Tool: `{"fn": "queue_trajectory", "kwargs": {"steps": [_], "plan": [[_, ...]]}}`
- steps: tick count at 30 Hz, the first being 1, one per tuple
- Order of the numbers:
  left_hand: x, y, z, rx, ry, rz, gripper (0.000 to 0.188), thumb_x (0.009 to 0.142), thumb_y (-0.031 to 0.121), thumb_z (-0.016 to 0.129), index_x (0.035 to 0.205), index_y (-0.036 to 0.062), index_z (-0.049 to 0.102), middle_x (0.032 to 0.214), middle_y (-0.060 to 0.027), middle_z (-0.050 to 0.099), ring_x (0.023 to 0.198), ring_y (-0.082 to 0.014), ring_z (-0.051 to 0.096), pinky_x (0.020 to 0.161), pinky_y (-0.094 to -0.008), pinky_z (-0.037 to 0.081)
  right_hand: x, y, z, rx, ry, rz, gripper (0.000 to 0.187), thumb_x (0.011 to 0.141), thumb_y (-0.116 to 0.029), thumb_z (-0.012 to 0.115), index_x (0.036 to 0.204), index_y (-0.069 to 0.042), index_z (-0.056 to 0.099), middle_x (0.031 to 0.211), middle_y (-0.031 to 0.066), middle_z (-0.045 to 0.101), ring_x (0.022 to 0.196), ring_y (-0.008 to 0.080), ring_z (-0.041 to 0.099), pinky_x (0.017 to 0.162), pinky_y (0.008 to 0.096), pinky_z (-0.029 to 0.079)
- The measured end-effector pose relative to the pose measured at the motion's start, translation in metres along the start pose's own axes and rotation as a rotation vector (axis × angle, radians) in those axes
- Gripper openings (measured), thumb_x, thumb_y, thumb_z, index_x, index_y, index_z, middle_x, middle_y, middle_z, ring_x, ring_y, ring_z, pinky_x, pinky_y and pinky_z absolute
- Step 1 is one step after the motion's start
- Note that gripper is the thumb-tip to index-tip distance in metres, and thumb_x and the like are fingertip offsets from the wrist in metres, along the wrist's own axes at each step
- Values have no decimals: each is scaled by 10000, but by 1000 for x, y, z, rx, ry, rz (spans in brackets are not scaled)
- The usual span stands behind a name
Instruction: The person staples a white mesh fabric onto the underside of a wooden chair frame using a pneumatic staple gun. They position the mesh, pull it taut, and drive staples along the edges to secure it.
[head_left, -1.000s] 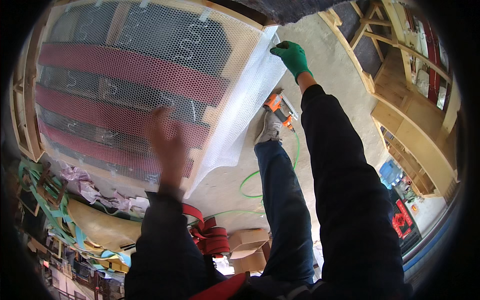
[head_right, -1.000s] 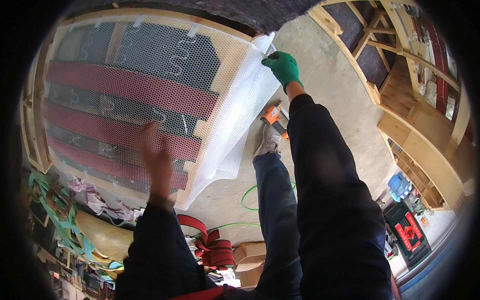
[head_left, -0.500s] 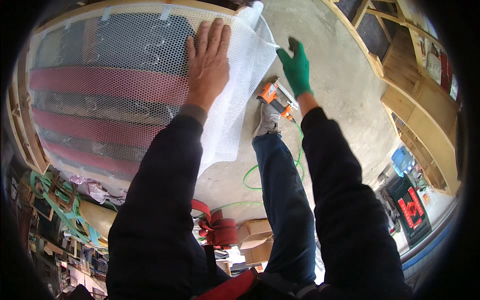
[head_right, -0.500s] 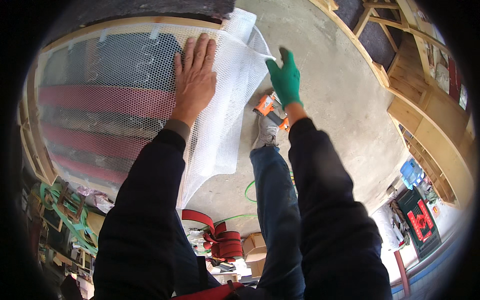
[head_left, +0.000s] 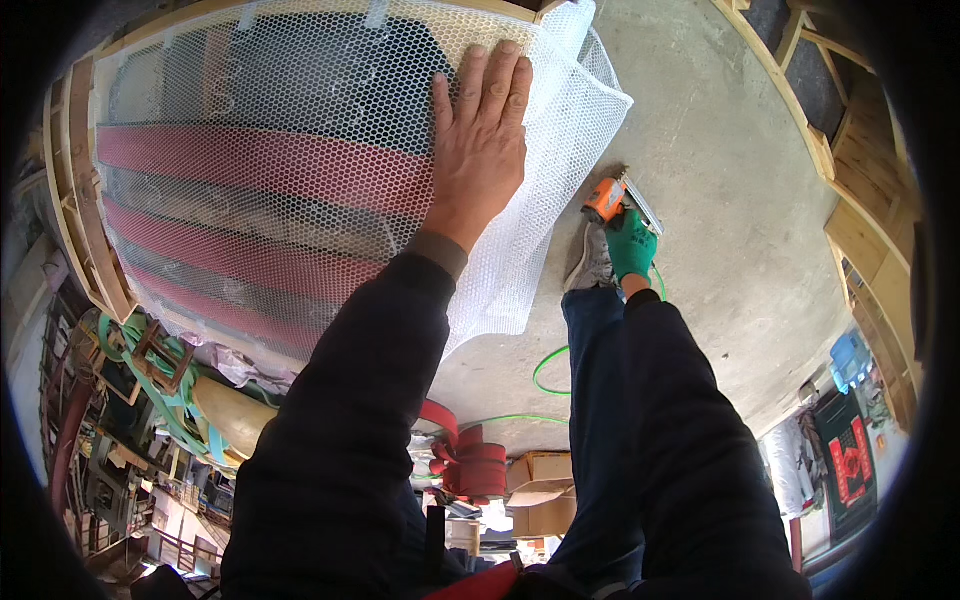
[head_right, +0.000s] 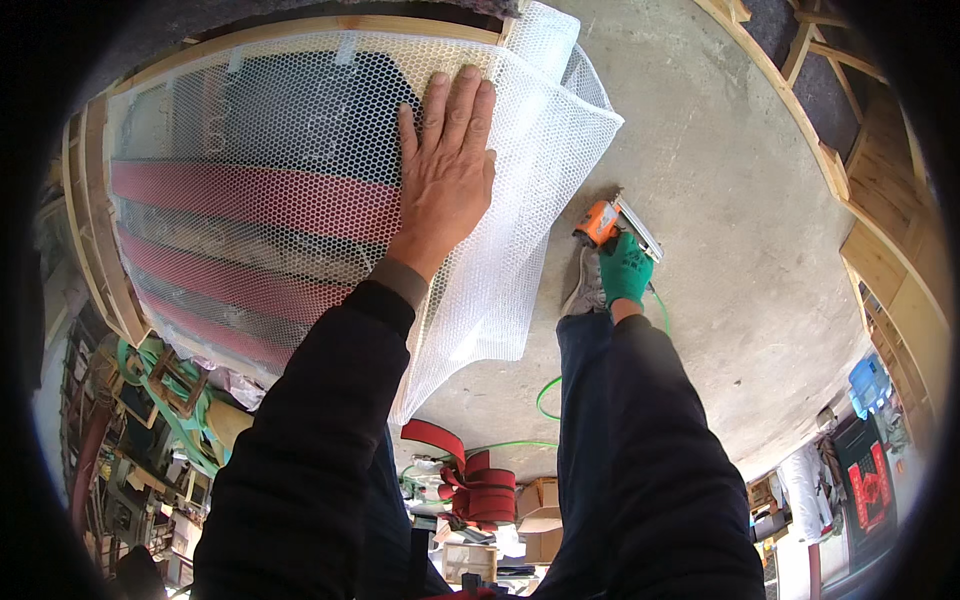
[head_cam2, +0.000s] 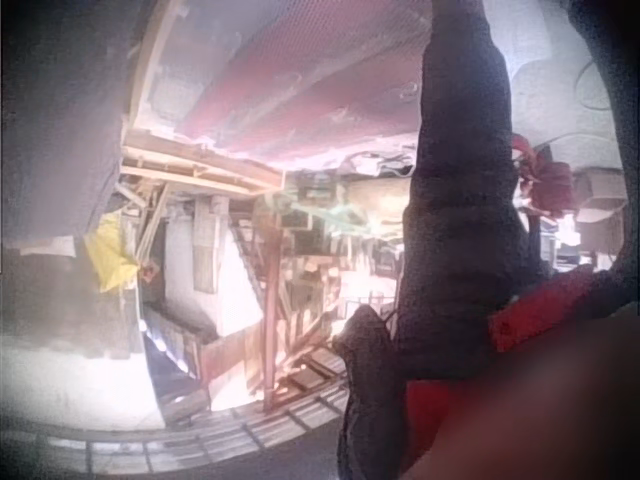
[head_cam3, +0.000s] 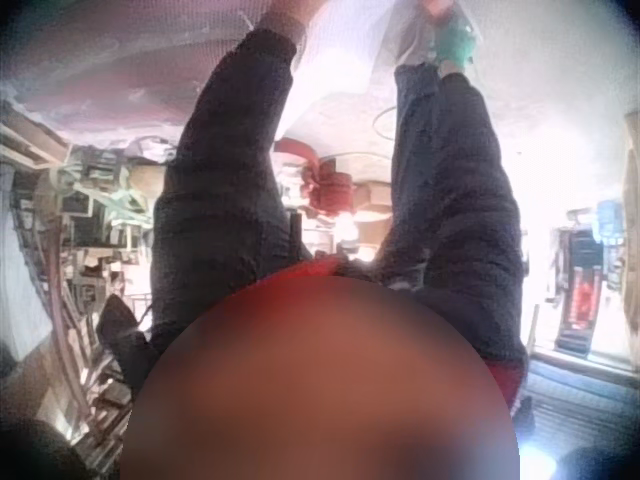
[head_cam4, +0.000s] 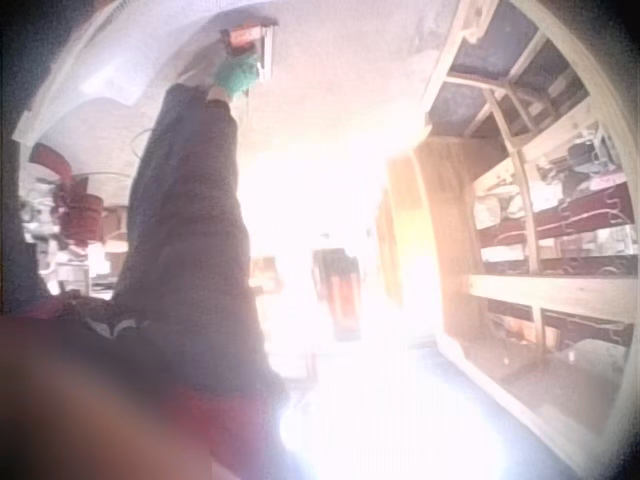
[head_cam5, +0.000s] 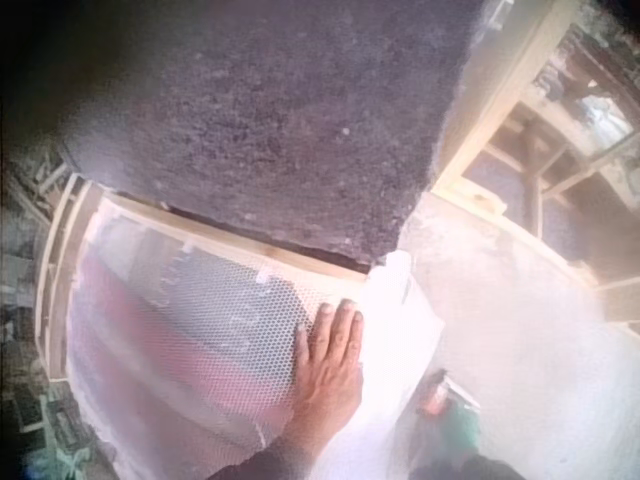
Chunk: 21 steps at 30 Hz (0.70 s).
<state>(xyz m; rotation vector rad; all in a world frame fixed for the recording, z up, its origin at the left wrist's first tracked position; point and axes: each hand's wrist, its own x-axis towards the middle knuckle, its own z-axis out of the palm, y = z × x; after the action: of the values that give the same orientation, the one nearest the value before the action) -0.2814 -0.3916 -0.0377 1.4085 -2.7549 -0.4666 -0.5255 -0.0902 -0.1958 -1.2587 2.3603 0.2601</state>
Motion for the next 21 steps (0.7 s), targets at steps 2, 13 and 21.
{"fn": "queue_trajectory", "kwargs": {"steps": [2, 13, 21], "plan": [[0, 3, -4, 11, -25, -13, 831, 964, 235, 649, 1677, 104, 243, 1777, -66, 126, 1639, -317, 77, 1294, -601, 77, 8, 0, -39, 3, 32, -186, 249, 884, -288, 726, 1026, -98, 649, 818, 140, 738, 767, 387, 723, 758, 517, 537], [-12, 20, -32, -67, -97, -62, 749, 983, 160, 570, 1659, 61, 264, 1777, -88, 114, 1640, -282, 102, 1317, -519, 85, 21, -76, -358, 1299, -576, 138, 351, 987, -155, 664, 1290, 15, 615, 1062, 79, 741, 904, 152, 717, 825, 298, 586], [-27, 23, -34, -101, -102, -54, 747, 972, 195, 575, 1633, -10, 293, 1764, -149, 142, 1633, -298, 137, 1319, -510, 84, 67, -197, -346, 1101, -535, -193, 357, 941, -254, 764, 1162, 18, 693, 882, 75, 739, 714, 106, 668, 632, 271, 533]]}}
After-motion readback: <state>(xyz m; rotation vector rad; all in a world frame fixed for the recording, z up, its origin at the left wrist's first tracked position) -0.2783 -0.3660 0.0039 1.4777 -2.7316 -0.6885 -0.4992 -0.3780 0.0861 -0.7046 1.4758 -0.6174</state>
